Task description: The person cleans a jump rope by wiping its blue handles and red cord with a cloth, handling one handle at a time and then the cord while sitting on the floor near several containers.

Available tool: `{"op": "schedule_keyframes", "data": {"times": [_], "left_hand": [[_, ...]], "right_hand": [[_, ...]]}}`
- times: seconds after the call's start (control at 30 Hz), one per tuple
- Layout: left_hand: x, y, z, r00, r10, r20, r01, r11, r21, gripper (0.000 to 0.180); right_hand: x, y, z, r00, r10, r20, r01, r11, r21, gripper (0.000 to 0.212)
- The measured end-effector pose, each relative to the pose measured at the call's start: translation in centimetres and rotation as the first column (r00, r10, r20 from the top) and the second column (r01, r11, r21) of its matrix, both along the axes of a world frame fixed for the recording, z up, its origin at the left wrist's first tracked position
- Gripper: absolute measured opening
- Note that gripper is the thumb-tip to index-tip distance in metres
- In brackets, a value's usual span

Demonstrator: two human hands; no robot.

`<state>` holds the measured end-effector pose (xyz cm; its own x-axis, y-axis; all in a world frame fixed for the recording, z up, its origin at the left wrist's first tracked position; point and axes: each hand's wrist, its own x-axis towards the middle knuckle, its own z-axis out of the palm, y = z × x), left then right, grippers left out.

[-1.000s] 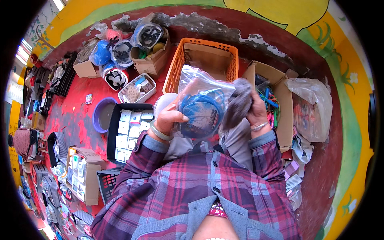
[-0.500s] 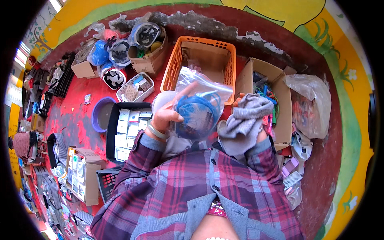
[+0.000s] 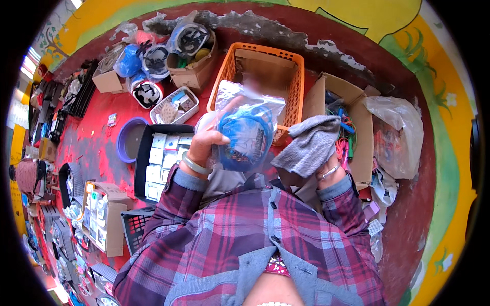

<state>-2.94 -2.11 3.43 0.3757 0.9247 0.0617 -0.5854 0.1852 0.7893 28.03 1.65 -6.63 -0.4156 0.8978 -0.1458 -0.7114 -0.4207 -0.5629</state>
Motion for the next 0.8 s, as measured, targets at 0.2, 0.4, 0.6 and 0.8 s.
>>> {"op": "schedule_keyframes", "data": {"times": [0.2,0.4,0.6,0.8], "left_hand": [[-0.4,0.0,-2.3,0.986,0.158,0.05,-0.147,0.973,-0.175,0.073],[2.9,-0.3,-1.7,0.965,0.185,0.187,-0.126,0.95,-0.287,0.067],[4.0,-0.4,-1.6,0.981,0.189,-0.038,-0.193,0.975,-0.111,0.057],[3.1,-0.4,-3.1,0.988,0.106,-0.112,-0.099,0.993,0.06,0.058]], "right_hand": [[-1.6,0.6,4.4,0.984,0.049,0.169,-0.086,0.972,0.219,0.031],[-2.8,4.5,-6.8,0.845,-0.405,0.348,0.17,0.821,0.545,0.024],[-8.4,5.6,-0.7,0.453,-0.634,0.626,-0.261,0.577,0.774,0.025],[-7.2,1.6,9.3,-0.334,-0.935,0.122,-0.906,0.354,0.231,0.019]]}}
